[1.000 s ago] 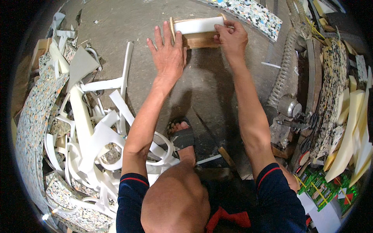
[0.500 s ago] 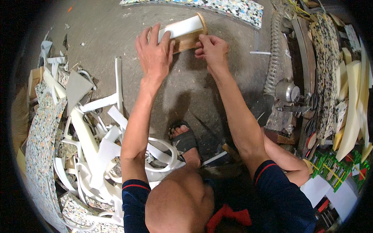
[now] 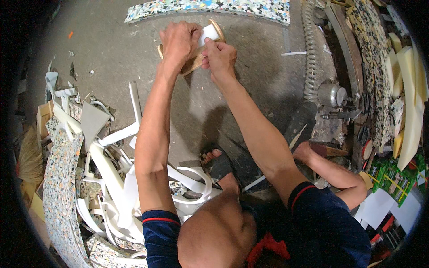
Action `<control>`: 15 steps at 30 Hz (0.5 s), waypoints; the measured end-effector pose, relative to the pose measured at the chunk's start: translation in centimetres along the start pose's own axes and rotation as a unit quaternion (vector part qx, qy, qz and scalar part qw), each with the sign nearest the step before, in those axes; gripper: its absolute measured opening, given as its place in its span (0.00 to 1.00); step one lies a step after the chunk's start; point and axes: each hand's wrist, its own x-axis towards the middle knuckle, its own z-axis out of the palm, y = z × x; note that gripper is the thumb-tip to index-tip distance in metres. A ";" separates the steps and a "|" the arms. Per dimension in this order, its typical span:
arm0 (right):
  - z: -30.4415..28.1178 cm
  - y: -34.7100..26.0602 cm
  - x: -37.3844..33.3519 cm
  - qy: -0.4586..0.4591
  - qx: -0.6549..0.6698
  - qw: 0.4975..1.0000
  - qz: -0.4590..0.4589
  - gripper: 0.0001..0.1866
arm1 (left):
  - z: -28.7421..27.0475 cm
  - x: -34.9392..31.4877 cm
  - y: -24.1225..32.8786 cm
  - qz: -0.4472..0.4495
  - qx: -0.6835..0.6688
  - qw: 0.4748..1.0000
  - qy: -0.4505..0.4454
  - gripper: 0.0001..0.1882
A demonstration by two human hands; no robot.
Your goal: The person sands a small wooden piece, then sprays adhesive into a wooden box frame. They cut and insert white foam strips into the frame, press them into place, and spray the assembled box again.
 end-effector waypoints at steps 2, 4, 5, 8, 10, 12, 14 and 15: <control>0.2 0.1 0.1 0.002 0.008 1.000 0.009 0.17 | 0.4 -0.3 -0.3 0.023 -0.007 0.999 0.024 0.11; 0.5 0.1 0.3 0.000 0.008 1.000 0.011 0.17 | 0.8 -0.5 -0.8 0.046 -0.005 0.997 0.062 0.10; 0.5 0.2 0.4 0.001 0.006 1.000 0.012 0.17 | 0.9 -0.5 -0.7 0.058 -0.006 0.995 0.081 0.09; 0.4 0.3 0.6 -0.011 0.018 1.000 0.008 0.15 | 1.0 -0.6 -0.7 0.050 0.020 0.996 0.067 0.11; 0.4 0.4 0.6 -0.015 0.025 1.000 0.004 0.12 | 1.0 -0.6 -0.6 0.050 0.022 0.997 0.056 0.11; 0.4 0.3 0.6 -0.013 0.040 0.999 0.009 0.10 | 0.8 -0.6 -0.4 0.046 0.024 0.998 0.044 0.10; 0.5 0.3 0.6 -0.005 0.062 0.998 0.026 0.09 | 0.7 -0.5 -0.2 0.038 0.026 0.999 0.028 0.10; 0.5 0.2 0.6 -0.007 0.064 0.998 0.025 0.09 | 0.8 -0.5 -0.2 0.038 0.030 0.998 0.027 0.10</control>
